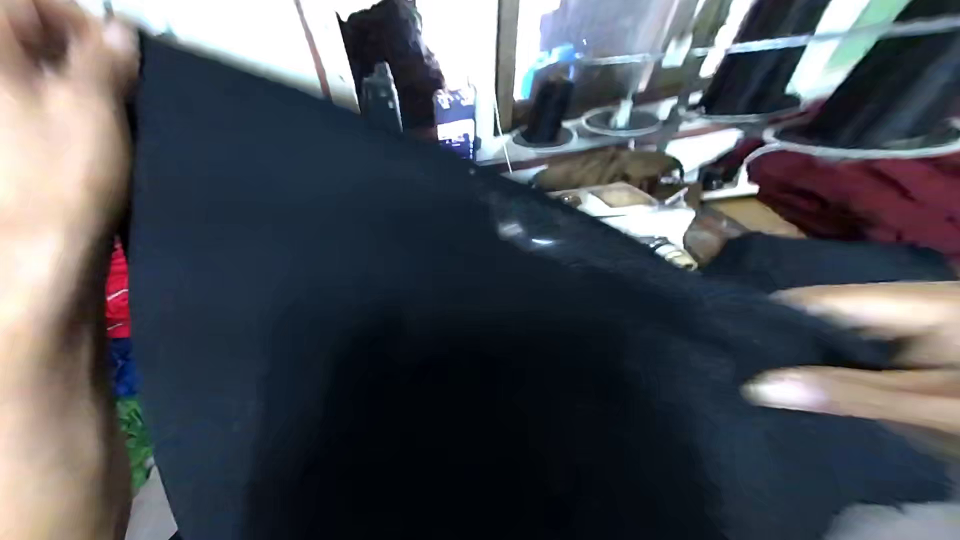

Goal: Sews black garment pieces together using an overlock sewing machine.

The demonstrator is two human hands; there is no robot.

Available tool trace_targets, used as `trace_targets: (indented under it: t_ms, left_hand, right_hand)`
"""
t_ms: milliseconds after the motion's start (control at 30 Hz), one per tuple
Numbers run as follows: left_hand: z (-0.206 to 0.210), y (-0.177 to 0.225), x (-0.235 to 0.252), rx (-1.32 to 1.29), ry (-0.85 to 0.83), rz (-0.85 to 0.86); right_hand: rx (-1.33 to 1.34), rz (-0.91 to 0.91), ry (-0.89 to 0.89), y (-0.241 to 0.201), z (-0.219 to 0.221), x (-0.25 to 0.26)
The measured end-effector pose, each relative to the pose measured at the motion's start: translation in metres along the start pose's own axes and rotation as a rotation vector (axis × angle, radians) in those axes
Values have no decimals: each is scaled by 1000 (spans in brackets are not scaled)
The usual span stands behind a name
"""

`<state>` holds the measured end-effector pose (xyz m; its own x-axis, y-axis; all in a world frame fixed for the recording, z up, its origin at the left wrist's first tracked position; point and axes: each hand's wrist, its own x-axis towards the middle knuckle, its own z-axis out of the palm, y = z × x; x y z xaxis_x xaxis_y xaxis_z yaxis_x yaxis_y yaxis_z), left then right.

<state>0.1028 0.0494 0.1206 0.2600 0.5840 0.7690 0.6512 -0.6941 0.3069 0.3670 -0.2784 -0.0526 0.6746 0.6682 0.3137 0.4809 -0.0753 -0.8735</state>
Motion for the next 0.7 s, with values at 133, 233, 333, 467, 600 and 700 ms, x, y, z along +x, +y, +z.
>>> trace_targets:
  t_ms: [133,233,333,467,600,700]
  left_hand:
    - [126,-164,-90,137,-340,-175]
    - [190,-225,-188,146,-415,-423]
    - [207,-218,-219,198,-340,-529]
    - [196,-163,-214,121,-241,-397]
    - [186,-42,-284,-163,-366,149]
    - [212,7,-353,-315,-549,483]
  right_hand:
    - [389,231,-425,141,104,22]
    - [231,371,-359,181,153,6]
    - [98,389,-352,178,157,3]
    - [55,367,-310,177,158,7]
    - [154,408,-287,176,161,8]
    - [244,446,-285,173,159,9]
